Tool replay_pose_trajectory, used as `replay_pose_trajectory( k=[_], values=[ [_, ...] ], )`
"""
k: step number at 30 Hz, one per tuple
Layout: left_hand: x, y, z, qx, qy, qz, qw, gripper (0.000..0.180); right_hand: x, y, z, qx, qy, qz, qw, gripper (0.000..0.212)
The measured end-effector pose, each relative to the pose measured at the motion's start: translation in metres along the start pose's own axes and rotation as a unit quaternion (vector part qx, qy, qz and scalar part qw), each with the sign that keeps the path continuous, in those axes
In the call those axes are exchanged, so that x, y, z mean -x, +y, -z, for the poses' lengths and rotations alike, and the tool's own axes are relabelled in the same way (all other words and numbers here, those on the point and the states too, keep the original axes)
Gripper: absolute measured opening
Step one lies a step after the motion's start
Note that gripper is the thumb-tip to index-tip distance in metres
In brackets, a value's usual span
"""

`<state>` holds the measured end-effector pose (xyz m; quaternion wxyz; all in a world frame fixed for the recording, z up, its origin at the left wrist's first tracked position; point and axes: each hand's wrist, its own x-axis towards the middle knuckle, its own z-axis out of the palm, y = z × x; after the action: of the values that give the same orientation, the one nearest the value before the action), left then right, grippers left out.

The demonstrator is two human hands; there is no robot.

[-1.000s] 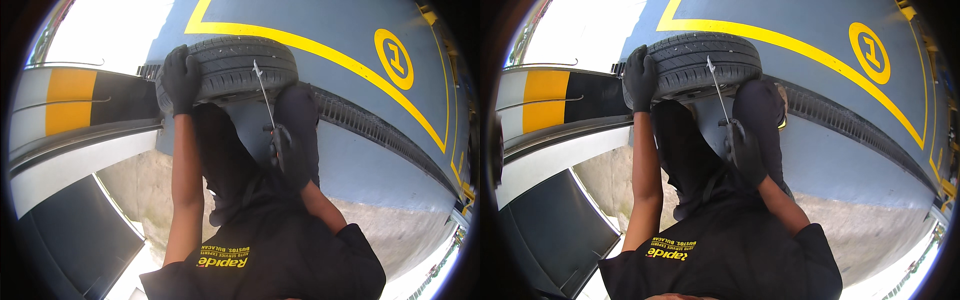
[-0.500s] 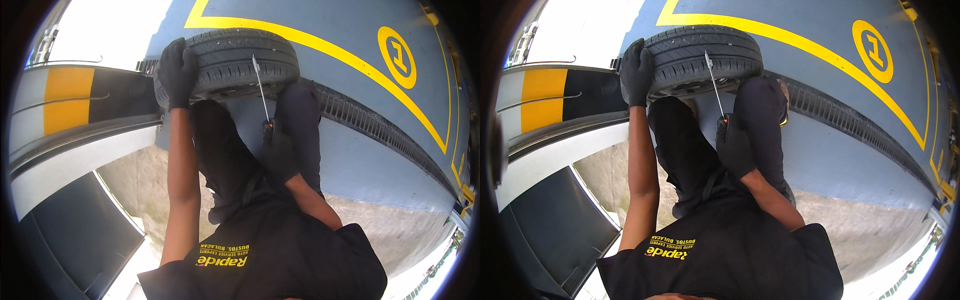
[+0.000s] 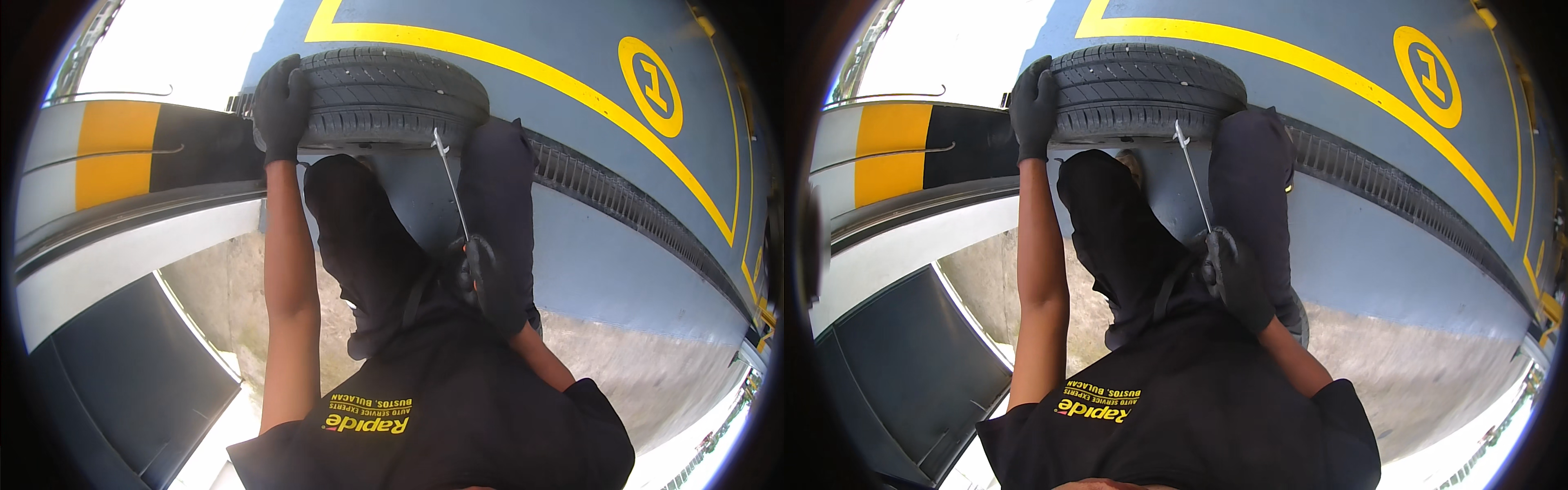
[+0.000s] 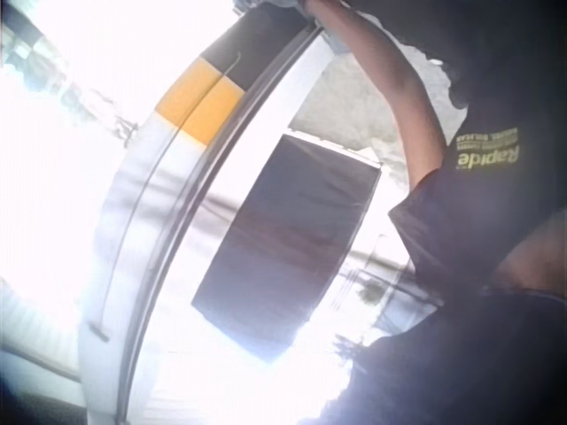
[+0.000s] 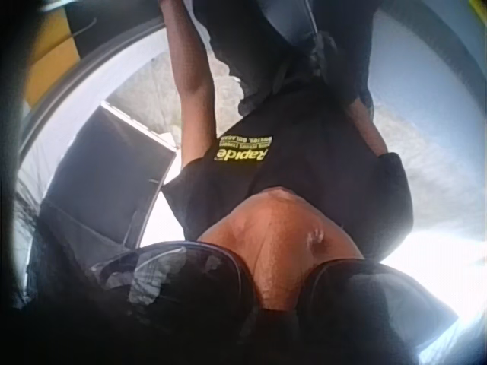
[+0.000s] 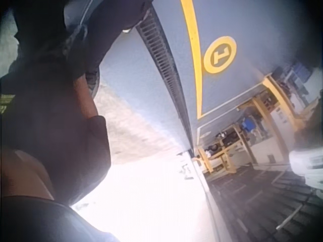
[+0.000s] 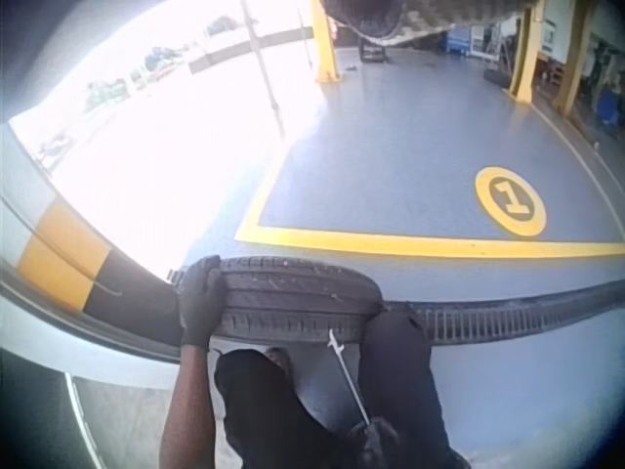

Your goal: The person sits on the floor and uses a screwdriver to pry and remove nails from the tread of a car tire. The person repeatedly inserts the tool into the nail holes and pulls out the nails one by one.

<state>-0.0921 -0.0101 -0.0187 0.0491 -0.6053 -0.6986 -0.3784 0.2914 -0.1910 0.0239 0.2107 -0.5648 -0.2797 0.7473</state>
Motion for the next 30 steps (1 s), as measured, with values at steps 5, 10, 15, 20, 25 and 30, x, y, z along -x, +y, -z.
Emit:
replay_pose_trajectory(
  k=[5, 10, 15, 20, 25, 30],
  values=[
    [-0.010, -0.016, 0.005, 0.002, -0.036, 0.027, 0.999, 0.032, -0.018, -0.004, 0.000, -0.046, 0.026, 0.092, 0.994, 0.034],
    [-0.010, 0.045, -0.006, -0.110, -0.096, -0.081, 0.986, 0.031, -0.044, -0.015, -0.003, -0.006, 0.010, 0.140, 0.990, 0.033],
    [-0.007, 0.054, -0.003, -0.044, -0.103, -0.057, 0.992, 0.033, -0.044, -0.013, -0.008, -0.008, 0.022, 0.141, 0.990, 0.032],
    [-0.023, 0.036, 0.005, -0.057, -0.139, -0.039, 0.988, 0.036, -0.040, -0.025, -0.004, -0.056, 0.050, 0.107, 0.991, 0.035],
    [-0.040, 0.005, 0.009, 0.006, -0.179, 0.032, 0.983, 0.041, -0.047, -0.026, 0.009, -0.043, 0.047, 0.129, 0.990, 0.033],
    [-0.042, -0.017, 0.016, 0.073, -0.181, 0.085, 0.977, 0.045, -0.050, -0.030, 0.016, -0.044, 0.060, 0.131, 0.989, 0.033]
  ],
)
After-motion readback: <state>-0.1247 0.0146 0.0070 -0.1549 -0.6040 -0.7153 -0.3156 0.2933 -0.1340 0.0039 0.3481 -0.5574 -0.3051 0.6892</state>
